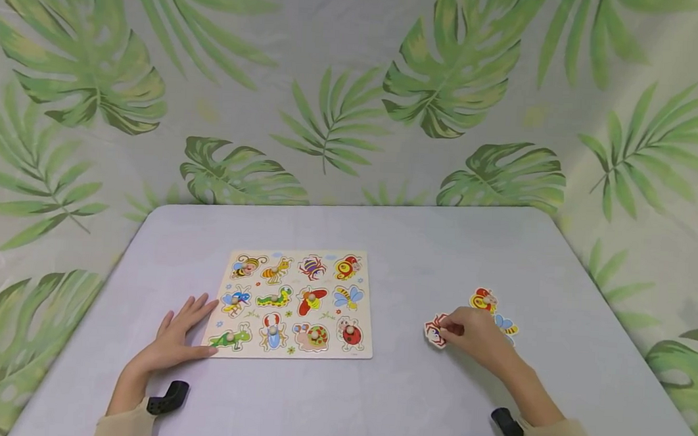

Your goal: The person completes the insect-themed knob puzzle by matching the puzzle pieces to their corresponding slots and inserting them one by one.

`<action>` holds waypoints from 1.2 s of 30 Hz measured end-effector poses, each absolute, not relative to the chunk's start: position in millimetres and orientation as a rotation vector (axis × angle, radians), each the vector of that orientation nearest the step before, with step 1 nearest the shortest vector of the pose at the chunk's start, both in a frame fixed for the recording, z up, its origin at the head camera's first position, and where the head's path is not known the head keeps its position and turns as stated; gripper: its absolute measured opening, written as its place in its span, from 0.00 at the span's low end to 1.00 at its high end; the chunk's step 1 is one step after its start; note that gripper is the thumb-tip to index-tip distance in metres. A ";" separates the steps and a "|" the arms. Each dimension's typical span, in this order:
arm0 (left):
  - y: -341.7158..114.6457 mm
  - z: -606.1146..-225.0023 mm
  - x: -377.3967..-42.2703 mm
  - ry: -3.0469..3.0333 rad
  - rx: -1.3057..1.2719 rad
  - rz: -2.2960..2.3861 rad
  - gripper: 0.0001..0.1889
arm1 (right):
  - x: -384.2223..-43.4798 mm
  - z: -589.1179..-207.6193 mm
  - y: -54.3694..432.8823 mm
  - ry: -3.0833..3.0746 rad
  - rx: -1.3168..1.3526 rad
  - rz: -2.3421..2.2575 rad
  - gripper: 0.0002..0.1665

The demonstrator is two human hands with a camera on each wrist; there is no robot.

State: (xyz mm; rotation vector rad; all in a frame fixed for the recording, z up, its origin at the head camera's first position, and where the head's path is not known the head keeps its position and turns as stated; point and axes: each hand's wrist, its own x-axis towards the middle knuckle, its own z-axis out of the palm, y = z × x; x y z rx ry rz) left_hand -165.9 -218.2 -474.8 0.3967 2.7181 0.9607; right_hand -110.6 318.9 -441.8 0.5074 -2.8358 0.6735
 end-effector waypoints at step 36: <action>-217.1 -469.5 -164.0 2.718 0.378 0.965 0.48 | -187.8 -438.2 253.5 -2.799 0.709 0.766 0.04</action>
